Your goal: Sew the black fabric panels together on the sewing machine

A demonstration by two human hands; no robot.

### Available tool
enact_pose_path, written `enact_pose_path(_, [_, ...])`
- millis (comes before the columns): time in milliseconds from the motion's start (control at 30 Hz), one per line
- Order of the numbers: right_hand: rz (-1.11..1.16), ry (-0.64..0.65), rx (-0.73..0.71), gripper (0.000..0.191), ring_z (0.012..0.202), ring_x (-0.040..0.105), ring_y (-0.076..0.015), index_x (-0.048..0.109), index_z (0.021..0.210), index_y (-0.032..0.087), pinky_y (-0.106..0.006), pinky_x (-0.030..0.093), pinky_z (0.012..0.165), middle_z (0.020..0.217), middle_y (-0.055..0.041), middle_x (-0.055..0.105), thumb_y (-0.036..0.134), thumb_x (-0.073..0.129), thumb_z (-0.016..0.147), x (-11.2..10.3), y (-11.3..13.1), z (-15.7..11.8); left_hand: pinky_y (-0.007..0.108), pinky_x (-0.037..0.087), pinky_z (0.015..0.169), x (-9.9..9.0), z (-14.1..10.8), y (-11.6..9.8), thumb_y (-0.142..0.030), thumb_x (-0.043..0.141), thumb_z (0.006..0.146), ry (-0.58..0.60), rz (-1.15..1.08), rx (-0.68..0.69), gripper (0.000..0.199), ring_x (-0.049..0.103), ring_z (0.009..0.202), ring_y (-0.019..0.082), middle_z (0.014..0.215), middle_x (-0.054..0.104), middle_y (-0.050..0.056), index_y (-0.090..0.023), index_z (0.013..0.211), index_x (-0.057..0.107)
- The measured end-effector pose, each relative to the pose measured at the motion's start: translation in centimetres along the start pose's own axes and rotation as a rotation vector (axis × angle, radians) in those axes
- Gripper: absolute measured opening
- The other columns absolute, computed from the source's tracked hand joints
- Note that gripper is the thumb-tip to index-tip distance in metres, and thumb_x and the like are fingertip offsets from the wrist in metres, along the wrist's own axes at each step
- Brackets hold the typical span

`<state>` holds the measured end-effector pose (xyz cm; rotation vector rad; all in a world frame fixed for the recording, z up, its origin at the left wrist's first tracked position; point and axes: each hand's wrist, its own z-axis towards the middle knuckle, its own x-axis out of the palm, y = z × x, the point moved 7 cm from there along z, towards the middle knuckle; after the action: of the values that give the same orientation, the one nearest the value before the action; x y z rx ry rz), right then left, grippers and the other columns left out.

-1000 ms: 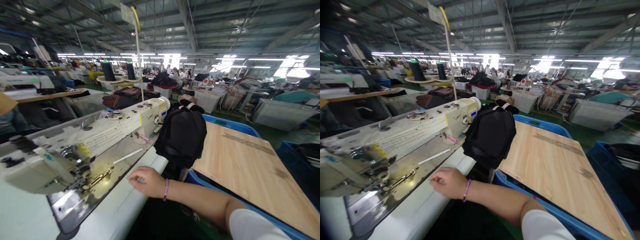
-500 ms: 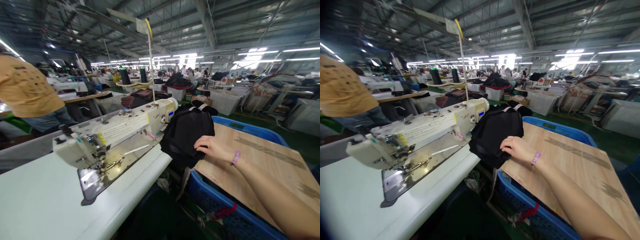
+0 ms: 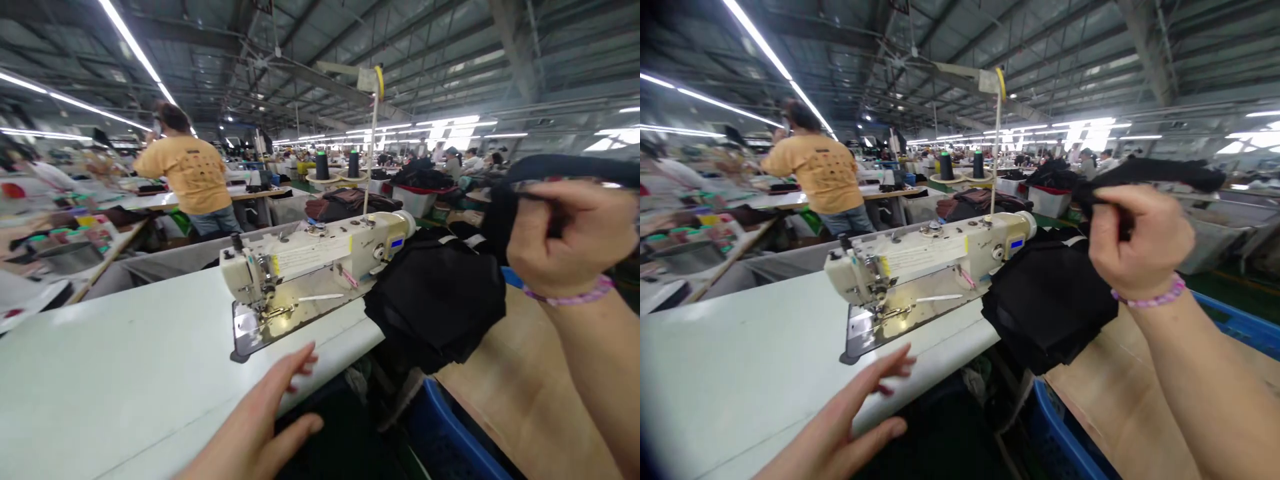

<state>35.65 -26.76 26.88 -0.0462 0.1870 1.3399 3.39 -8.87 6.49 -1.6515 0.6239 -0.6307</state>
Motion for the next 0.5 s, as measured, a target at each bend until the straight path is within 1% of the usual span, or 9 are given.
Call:
enact_pose_path(67, [0.205,0.357,-0.129,0.035,0.09,0.07,-0.0231,0.07,0.113,0.029,-0.042,0.054,0.078,0.103,-0.0081,0.073,0.051,0.046,0.099,1.7,6.2,-0.5,0.044,0.029,0.118,1.3,-0.3,-6.6,-0.018,0.091,0.053,-0.094,0.1,0.356,0.078,0.034,0.143,0.035,0.144,0.055,0.006,-0.03,0.126,0.068])
enact_pose_path(100, [0.324,0.505,-0.187,0.032,0.087,0.071,-0.0218,0.069,0.114,0.032,-0.04,0.056,0.075,0.103,-0.0057,0.073,0.05,0.047,0.099,2.1,9.3,-1.2,0.047,0.029,0.118,2.5,-0.8,-9.7,-0.019,0.091,0.053,-0.073,0.104,0.506,0.075,0.027,0.147,0.037,0.145,0.054,0.008,-0.028,0.124,0.069])
enact_pose_path(167, [0.512,0.772,-0.22,0.023,0.077,0.071,-0.0201,0.068,0.11,0.037,-0.036,0.058,0.065,0.097,-0.0025,0.073,0.046,0.05,0.098,2.3,14.1,-2.7,0.051,0.035,0.112,4.8,-1.4,-14.0,-0.02,0.09,0.053,0.048,0.106,0.623,0.068,0.029,0.146,0.04,0.139,0.058,0.009,-0.025,0.119,0.072])
enact_pose_path(200, [0.593,0.868,-0.209,0.02,0.073,0.07,-0.0198,0.069,0.107,0.038,-0.035,0.058,0.059,0.093,-0.0021,0.073,0.044,0.053,0.097,2.2,15.9,-3.2,0.05,0.038,0.109,5.7,-1.6,-15.3,-0.019,0.089,0.055,0.124,0.11,0.614,0.062,0.036,0.142,0.04,0.132,0.063,0.008,-0.025,0.115,0.073])
enact_pose_path(267, [0.735,0.962,-0.123,0.016,0.064,0.068,-0.0192,0.069,0.103,0.04,-0.032,0.056,0.049,0.085,-0.0024,0.072,0.043,0.056,0.096,1.9,17.8,-3.5,0.047,0.043,0.103,6.5,-1.6,-16.3,-0.016,0.084,0.06,0.278,0.151,0.513,0.043,0.054,0.126,0.037,0.111,0.071,0.006,-0.023,0.102,0.077])
enact_pose_path(333, [0.841,0.948,0.042,0.016,0.055,0.064,-0.0185,0.068,0.104,0.042,-0.029,0.052,0.04,0.075,-0.0024,0.07,0.046,0.056,0.095,1.9,18.1,-2.9,0.041,0.047,0.098,6.0,-1.7,-15.8,-0.012,0.082,0.062,0.426,0.242,0.402,0.032,0.063,0.109,0.032,0.096,0.072,0.004,-0.02,0.092,0.077])
enact_pose_path(400, [0.914,0.938,0.226,0.016,0.046,0.059,-0.0178,0.067,0.104,0.04,-0.026,0.046,0.032,0.065,-0.0007,0.066,0.049,0.057,0.094,2.8,17.6,-2.3,0.036,0.05,0.092,4.4,-1.9,-14.6,-0.013,0.084,0.06,0.52,0.328,0.334,0.035,0.065,0.097,0.027,0.091,0.072,0.002,-0.019,0.093,0.074])
enact_pose_path(467, [0.973,0.92,0.372,0.019,0.041,0.055,-0.0163,0.065,0.101,0.036,-0.024,0.041,0.029,0.059,0.0019,0.063,0.052,0.06,0.092,4.2,17.3,-1.9,0.031,0.052,0.084,2.0,-2.0,-13.1,-0.019,0.086,0.061,0.531,0.355,0.25,0.034,0.064,0.087,0.021,0.089,0.071,0.001,-0.018,0.092,0.072])
enact_pose_path(500, [1.0,0.886,0.422,0.021,0.04,0.054,-0.0151,0.064,0.099,0.033,-0.022,0.04,0.03,0.058,0.003,0.061,0.053,0.062,0.091,5.0,17.2,-1.7,0.027,0.052,0.077,0.7,-2.0,-12.3,-0.023,0.085,0.064,0.504,0.343,0.195,0.028,0.063,0.08,0.018,0.085,0.07,0.0,-0.017,0.088,0.072])
